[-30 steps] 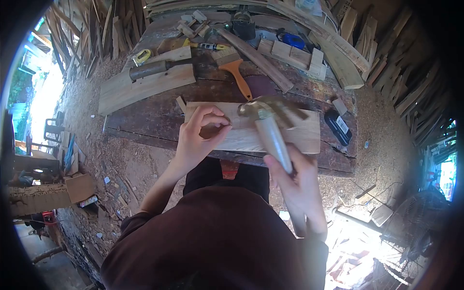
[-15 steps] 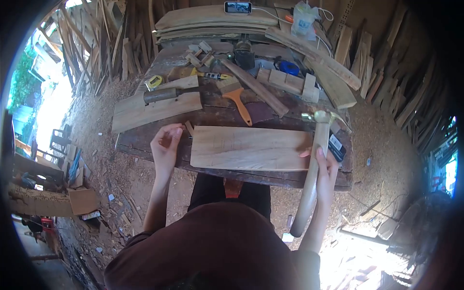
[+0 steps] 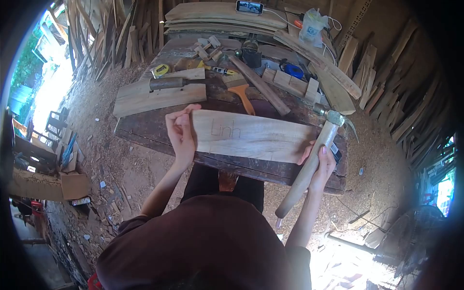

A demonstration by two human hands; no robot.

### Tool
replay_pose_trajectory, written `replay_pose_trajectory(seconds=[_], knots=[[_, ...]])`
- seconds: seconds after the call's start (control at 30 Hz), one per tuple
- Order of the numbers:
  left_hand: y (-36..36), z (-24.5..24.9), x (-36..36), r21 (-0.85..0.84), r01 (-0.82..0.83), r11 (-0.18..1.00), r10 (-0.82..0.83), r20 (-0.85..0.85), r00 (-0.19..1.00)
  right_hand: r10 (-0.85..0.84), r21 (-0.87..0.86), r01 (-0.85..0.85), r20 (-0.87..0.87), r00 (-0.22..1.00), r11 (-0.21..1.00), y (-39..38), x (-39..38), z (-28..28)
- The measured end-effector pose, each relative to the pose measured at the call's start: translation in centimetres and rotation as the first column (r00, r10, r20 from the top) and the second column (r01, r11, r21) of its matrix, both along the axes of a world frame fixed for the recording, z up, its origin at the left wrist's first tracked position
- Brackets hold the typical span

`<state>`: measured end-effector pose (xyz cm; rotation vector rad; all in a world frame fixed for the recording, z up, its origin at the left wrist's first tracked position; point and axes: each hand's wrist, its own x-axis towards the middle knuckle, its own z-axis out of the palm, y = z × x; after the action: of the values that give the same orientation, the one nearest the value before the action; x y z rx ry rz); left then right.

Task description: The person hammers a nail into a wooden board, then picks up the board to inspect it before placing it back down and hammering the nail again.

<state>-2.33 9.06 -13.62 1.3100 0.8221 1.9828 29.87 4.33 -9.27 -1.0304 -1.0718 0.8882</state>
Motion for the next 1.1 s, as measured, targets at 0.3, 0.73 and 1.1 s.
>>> replay_pose_trajectory(seconds=[0.3,0.73,1.1], knots=[[0.0,-0.7,-0.4,0.21,-0.063,0.976,0.059,0.027,0.998,-0.038,0.129,0.044,-0.047,0.998,0.991,-1.2,0.0,-2.0],[-0.4,-1.0,-0.8,0.239,-0.018,0.971,0.012,0.026,1.0,0.009,0.148,-0.011,0.016,1.0,0.989,-3.2,0.1,-2.2],[-1.3,0.5,-1.4,-0.032,-0.037,0.999,0.036,-0.005,0.999,0.07,0.023,-0.073,0.12,0.99,0.997,-3.2,-1.0,-0.3]])
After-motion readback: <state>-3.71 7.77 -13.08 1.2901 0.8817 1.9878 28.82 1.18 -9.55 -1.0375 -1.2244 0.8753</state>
